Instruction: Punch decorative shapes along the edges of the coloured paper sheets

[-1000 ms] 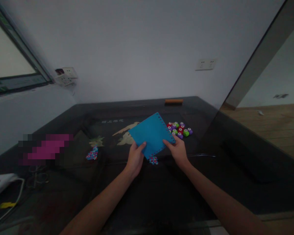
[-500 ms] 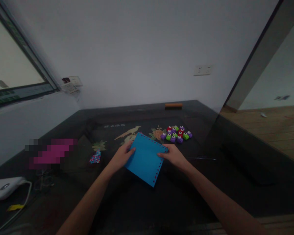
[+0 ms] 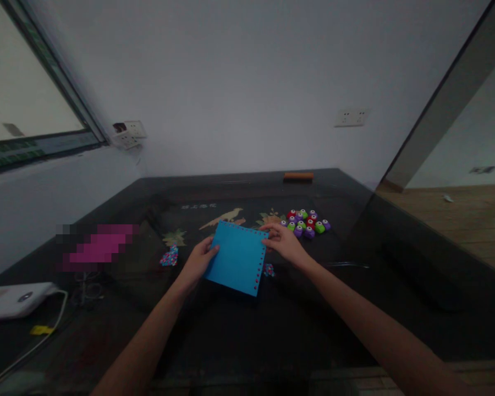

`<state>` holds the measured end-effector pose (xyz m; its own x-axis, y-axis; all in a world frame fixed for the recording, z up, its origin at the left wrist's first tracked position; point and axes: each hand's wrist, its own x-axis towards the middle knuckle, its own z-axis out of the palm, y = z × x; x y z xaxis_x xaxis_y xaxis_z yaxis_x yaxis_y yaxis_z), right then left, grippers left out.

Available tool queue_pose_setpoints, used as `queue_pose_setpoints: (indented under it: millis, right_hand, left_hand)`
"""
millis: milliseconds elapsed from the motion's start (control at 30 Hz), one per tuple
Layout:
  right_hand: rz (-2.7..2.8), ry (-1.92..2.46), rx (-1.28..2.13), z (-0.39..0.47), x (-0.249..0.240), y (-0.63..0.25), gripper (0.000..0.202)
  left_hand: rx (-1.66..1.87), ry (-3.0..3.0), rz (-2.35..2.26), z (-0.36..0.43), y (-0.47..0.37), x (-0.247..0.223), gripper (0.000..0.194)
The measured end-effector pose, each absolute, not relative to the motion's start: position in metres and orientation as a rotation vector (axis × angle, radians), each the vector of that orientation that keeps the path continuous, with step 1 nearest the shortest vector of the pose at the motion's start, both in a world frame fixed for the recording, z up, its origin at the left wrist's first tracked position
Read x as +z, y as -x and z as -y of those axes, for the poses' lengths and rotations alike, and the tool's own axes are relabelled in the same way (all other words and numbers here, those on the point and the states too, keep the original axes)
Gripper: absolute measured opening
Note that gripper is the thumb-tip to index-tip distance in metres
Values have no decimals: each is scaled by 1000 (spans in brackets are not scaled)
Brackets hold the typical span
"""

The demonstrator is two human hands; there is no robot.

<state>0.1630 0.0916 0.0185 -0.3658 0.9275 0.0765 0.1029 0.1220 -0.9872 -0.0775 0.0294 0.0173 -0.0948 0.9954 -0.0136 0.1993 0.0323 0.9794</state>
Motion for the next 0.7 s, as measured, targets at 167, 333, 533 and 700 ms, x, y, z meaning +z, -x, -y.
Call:
queue_pose_setpoints:
  millis: [167, 333, 533, 700]
  right_hand:
    - [1676, 1072, 1371, -108, 18, -144, 28]
    - [1730, 1102, 1402, -103, 7, -128, 28]
    - [1795, 1123, 1391, -97, -3, -123, 30]
    - [1815, 1116, 1384, -96, -4, -126, 32]
  left_hand:
    - [1083, -1326, -1502, -35, 103, 16, 29]
    - [1125, -1388, -1609, -43, 124, 12, 45]
    - [1132, -1673, -1688, -47, 125, 10, 36]
    - [1108, -1676, -1667, -51, 128, 5, 25]
